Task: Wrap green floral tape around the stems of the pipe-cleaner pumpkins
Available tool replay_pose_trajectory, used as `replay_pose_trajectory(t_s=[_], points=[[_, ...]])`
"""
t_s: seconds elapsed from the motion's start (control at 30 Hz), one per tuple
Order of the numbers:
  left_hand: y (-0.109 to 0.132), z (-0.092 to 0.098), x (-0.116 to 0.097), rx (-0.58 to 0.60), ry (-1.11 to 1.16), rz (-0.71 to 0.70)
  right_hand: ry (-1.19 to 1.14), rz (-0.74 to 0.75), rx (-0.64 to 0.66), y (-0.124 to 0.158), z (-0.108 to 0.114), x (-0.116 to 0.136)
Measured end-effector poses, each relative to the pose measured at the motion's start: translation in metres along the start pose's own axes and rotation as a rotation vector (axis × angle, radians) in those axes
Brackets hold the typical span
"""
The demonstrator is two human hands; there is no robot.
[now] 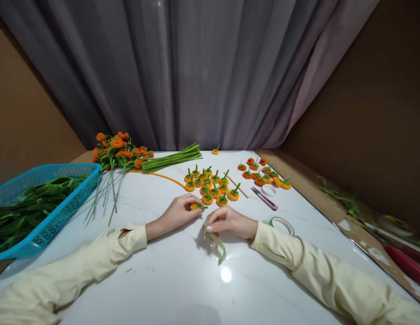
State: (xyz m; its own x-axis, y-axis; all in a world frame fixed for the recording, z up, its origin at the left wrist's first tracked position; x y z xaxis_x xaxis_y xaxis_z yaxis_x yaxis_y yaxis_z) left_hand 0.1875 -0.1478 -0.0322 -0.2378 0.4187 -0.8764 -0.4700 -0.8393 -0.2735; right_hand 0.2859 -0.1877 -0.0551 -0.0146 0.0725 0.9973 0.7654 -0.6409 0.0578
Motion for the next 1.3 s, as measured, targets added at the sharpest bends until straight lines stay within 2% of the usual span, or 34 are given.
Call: replay_pose_trajectory(t_s=[0.1,0.17,0.33,0.5,0.6,0.7,0.8,0.87,0.93,1.0,1.1,1.2,1.23,1.3], points=[[0.005,-0.007,-0.004,0.017,0.024,-0.045,0.131,0.06,-0.257,0.001,0.015,0.005],[0.007,-0.009,-0.006,0.024,0.022,-0.063,0.224,0.081,-0.356,0.003,0.019,0.007],[0.008,-0.008,-0.006,0.018,0.005,-0.094,0.336,0.13,-0.47,0.007,0.02,0.013],[0.01,-0.009,-0.009,0.017,-0.02,-0.119,0.288,0.099,-0.585,0.009,0.034,0.011],[0.008,-0.008,-0.009,0.006,-0.044,-0.132,0.27,0.096,-0.576,0.01,0.035,0.009],[-0.001,0.003,-0.003,-0.09,-0.064,-0.115,0.362,0.131,-0.518,0.01,0.027,0.012],[-0.013,0.015,0.014,-0.162,0.02,-0.01,0.445,0.116,-0.33,0.006,0.009,0.01],[-0.016,0.017,0.022,-0.152,0.06,0.032,0.436,0.065,-0.216,0.003,0.002,0.005],[-0.016,0.016,0.022,-0.122,-0.003,0.024,0.38,0.012,-0.163,0.001,-0.001,0.0],[-0.013,0.016,0.011,-0.105,-0.172,-0.044,0.309,-0.016,-0.146,0.0,0.0,-0.003],[-0.017,0.014,-0.025,-0.153,-0.468,-0.247,0.257,-0.029,-0.134,-0.002,0.001,-0.007],[-0.041,0.007,-0.064,-0.21,-0.58,-0.372,0.244,-0.035,-0.12,-0.003,0.001,-0.01],[-0.054,-0.001,-0.073,-0.171,-0.602,-0.378,0.242,-0.037,-0.115,-0.002,0.001,-0.01],[-0.084,-0.024,-0.076,0.004,-0.68,-0.295,0.235,-0.043,-0.108,-0.002,0.001,-0.01]])
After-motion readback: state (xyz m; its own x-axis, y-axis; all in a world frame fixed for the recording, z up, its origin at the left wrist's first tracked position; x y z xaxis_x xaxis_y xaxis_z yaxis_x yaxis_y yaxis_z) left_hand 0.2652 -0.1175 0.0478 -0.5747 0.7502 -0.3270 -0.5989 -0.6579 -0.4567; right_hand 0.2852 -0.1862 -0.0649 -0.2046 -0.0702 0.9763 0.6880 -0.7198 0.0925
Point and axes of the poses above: each hand's wrist, its own y-axis away from the middle knuckle, its own z-axis out of the back of the hand, x = y × z, the point moved 8 cm from there along -y, towards the middle knuckle, and after that the axes turned 10 degrees about y, right-handed, at the moved point
